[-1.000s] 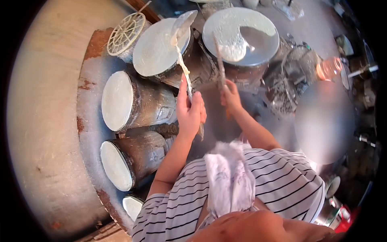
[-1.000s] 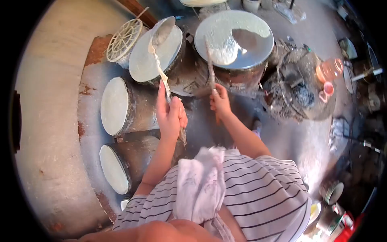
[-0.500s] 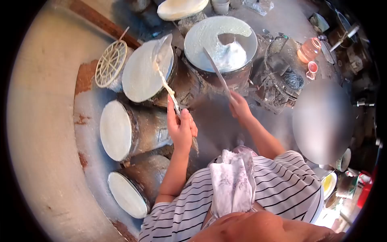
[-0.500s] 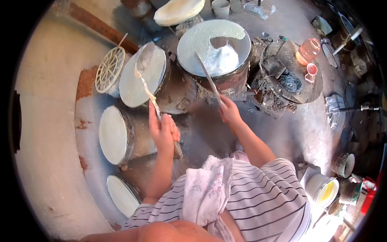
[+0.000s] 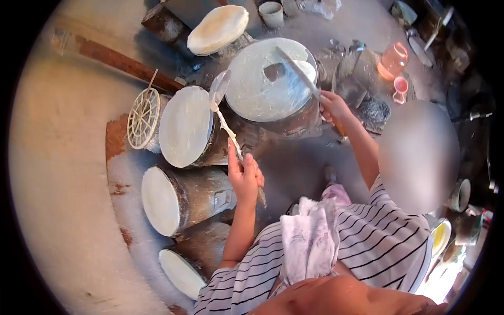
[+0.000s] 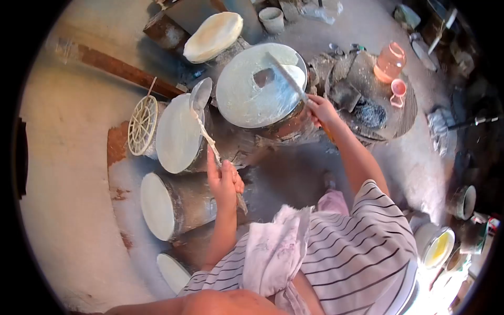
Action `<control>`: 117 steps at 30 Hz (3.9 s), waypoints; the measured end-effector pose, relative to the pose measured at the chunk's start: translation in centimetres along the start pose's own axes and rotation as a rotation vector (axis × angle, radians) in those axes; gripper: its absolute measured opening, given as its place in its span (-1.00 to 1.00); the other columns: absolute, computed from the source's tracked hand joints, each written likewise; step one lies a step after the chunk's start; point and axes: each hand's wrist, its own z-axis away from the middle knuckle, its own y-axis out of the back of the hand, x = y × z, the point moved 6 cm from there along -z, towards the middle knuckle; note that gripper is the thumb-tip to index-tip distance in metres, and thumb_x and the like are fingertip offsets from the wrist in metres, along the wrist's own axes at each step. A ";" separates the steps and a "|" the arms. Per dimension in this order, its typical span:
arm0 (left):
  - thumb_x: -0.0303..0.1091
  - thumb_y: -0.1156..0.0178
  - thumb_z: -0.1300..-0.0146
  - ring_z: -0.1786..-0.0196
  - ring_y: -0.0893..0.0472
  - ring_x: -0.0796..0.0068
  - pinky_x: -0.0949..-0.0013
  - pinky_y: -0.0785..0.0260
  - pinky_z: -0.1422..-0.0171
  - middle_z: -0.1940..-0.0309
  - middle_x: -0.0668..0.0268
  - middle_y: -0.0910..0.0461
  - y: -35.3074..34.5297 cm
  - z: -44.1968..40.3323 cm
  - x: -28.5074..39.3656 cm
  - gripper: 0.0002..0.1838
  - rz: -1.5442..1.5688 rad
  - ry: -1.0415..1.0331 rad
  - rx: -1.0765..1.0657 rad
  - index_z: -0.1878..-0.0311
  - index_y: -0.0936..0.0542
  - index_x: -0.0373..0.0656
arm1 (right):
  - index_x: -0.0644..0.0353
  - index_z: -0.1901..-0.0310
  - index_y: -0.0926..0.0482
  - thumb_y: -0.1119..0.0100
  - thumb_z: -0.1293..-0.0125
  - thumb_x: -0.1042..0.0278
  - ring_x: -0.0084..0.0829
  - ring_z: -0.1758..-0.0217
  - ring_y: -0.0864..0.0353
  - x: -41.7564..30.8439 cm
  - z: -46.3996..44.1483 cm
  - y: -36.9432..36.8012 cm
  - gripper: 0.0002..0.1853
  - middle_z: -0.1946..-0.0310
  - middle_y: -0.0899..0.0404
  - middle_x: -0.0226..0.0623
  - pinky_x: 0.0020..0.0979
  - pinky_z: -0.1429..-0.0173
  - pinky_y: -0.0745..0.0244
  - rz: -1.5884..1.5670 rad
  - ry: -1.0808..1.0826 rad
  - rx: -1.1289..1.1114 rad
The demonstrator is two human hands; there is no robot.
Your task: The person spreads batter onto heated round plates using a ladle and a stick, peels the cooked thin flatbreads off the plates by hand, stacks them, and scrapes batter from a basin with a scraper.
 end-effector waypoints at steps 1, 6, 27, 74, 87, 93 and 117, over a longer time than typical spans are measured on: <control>-0.41 0.07 -0.43 0.79 -0.14 0.75 0.56 -0.08 0.75 0.74 0.50 -0.17 -0.6 -0.3 0.1 -0.39 -0.013 0.013 0.007 -0.48 0.02 -0.02 | -0.01 -0.31 -0.33 0.04 -0.45 0.16 -0.65 0.69 -0.32 0.8 3.9 -1.1 -0.56 0.57 -0.43 -0.46 -0.57 0.67 -0.22 0.096 -0.038 -0.014; -0.40 0.07 -0.43 0.79 -0.15 0.74 0.56 -0.08 0.75 0.72 0.49 -0.18 -3.8 -3.5 -0.2 -0.40 -0.123 0.004 -0.010 -0.48 0.01 -0.05 | 0.02 -0.26 -0.38 0.01 -0.43 0.13 -0.66 0.75 -0.35 2.4 6.7 5.1 -0.58 0.64 -0.45 -0.45 -0.56 0.74 -0.21 0.213 -0.163 -0.049; -0.48 0.09 -0.41 0.78 -0.17 0.73 0.56 -0.12 0.73 0.71 0.47 -0.23 -13.1 -11.4 -2.1 -0.39 -0.161 0.091 0.017 -0.48 0.01 -0.09 | -0.02 -0.18 -0.47 0.01 -0.27 0.41 -0.05 0.25 -0.61 -10.7 -5.4 5.3 -0.58 0.27 -0.60 -0.01 -0.15 0.14 -0.49 1.007 0.558 0.103; -0.31 0.14 -0.42 0.80 -0.20 0.67 0.55 -0.21 0.76 0.71 0.45 -0.19 -17.1 -8.1 -4.0 -0.65 2.143 0.151 -0.011 -0.08 -0.39 -0.43 | 0.22 0.07 -0.62 -0.08 -0.29 0.36 -0.38 0.44 -0.60 -10.8 -6.9 7.1 -0.76 0.38 -0.64 -0.07 -0.40 0.28 -0.45 0.788 0.472 -0.086; 0.05 0.08 -0.41 0.83 -0.26 0.73 0.60 -0.19 0.81 0.81 0.54 -0.20 -10.6 24.8 1.8 -0.51 1.551 -0.854 0.177 0.47 -0.37 -0.19 | 0.35 0.02 -0.58 -0.30 -0.15 0.47 -0.49 0.33 -0.59 7.2 -3.1 -7.7 -0.66 0.31 -0.65 -0.23 -0.47 0.21 -0.50 1.044 0.375 -1.249; 0.00 0.17 -0.46 0.82 -0.15 0.76 0.66 -0.13 0.76 0.79 0.55 -0.06 -17.5 48.9 0.6 -0.49 1.102 -1.580 1.200 0.63 -0.17 -0.02 | 0.33 0.11 -0.57 -0.25 -0.21 0.46 -0.70 0.53 -0.41 23.6 24.4 -22.6 -0.77 0.51 -0.50 -0.46 -0.57 0.49 -0.31 1.110 -0.181 -2.096; -0.26 -0.23 -0.18 0.44 -0.52 0.37 0.34 -0.46 0.49 0.23 0.13 -0.52 -5.5 75.8 -25.5 -0.43 0.534 0.592 3.099 -0.23 -0.38 -0.27 | 0.27 0.43 -0.50 -0.27 -0.01 0.34 -0.11 0.31 -0.56 44.0 65.0 -64.2 -0.80 0.46 -0.52 -0.08 -0.20 0.20 -0.46 0.801 0.817 -2.447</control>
